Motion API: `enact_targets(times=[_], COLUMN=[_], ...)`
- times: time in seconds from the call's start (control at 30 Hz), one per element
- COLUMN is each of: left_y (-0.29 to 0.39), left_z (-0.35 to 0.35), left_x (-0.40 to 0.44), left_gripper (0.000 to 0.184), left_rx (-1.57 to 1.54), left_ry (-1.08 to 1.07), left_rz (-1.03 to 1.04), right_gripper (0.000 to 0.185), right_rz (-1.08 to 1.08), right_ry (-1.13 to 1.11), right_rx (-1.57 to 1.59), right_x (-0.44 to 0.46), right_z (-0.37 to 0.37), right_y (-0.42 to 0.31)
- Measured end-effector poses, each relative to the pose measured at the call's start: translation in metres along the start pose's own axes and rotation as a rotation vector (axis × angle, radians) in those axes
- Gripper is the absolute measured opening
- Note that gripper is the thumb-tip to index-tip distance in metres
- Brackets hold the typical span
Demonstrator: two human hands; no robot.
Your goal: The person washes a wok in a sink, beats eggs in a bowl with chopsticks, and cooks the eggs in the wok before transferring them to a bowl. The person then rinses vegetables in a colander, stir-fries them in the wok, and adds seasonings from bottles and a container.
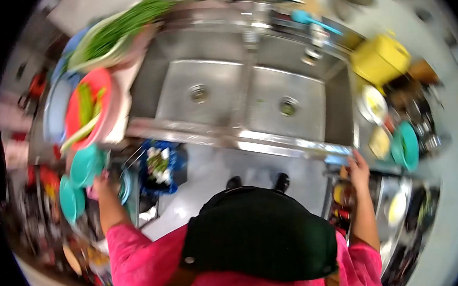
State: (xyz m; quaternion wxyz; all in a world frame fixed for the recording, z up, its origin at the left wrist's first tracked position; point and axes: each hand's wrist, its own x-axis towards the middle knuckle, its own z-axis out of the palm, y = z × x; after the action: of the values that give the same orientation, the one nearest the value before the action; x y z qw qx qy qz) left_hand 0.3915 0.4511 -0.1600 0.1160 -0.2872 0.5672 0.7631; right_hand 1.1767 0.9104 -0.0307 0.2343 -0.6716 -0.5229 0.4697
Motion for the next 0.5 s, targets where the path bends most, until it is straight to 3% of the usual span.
enact_targets(times=[0.07,0.17,0.23,0.27,0.3,0.33,0.37,0.4,0.47,0.5], left_y=[-0.015,-0.06,-0.106,-0.132,-0.165,-0.203,-0.229,-0.235,-0.267,-0.286], left_z=[0.015,0.04,0.082,0.121,0.135,0.15,0.177,0.202,0.231,0.242], left_x=[-0.03,-0.121,-0.199,-0.275,-0.281,-0.246,-0.3,-0.405,-0.51,-0.553], left_gripper=[0.027,0.024,0.025,0.021,0.023,0.02,0.021,0.029,0.024,0.028], left_rx=[0.219,0.796,0.9,0.616,0.717,0.664,0.704,0.689,0.763,0.755], left_ry=[0.104,0.198,0.001,-0.259,-0.407,-0.749,-0.984,-1.098,-1.419,-1.511], left_rz=[0.221,0.957,1.213,1.081,1.07,0.909,0.84,1.194,1.002,0.947], right_gripper=[0.042,0.04,0.042,0.044,0.043,0.042,0.041,0.041,0.042,0.045], right_rz=[0.0,-0.094,-0.189,-0.184,-0.131,-0.082,0.081,0.237,0.497,0.623], right_ry=[0.094,0.357,0.708,0.901,1.053,1.17,1.226,1.252,1.254,1.218], right_rx=[-0.005,0.026,-0.205,-0.36,-0.508,-0.642,-0.707,-0.758,-1.022,-1.005], right_x=[-0.03,-0.045,-0.069,-0.085,-0.104,-0.12,-0.136,-0.146,-0.164,-0.163], right_z=[-0.024,-0.085,-0.153,-0.183,-0.222,-0.257,-0.301,-0.338,-0.405,-0.436], right_y=[-0.001,0.057,0.107,0.113,0.127,0.149,0.171,0.189,0.22,0.239])
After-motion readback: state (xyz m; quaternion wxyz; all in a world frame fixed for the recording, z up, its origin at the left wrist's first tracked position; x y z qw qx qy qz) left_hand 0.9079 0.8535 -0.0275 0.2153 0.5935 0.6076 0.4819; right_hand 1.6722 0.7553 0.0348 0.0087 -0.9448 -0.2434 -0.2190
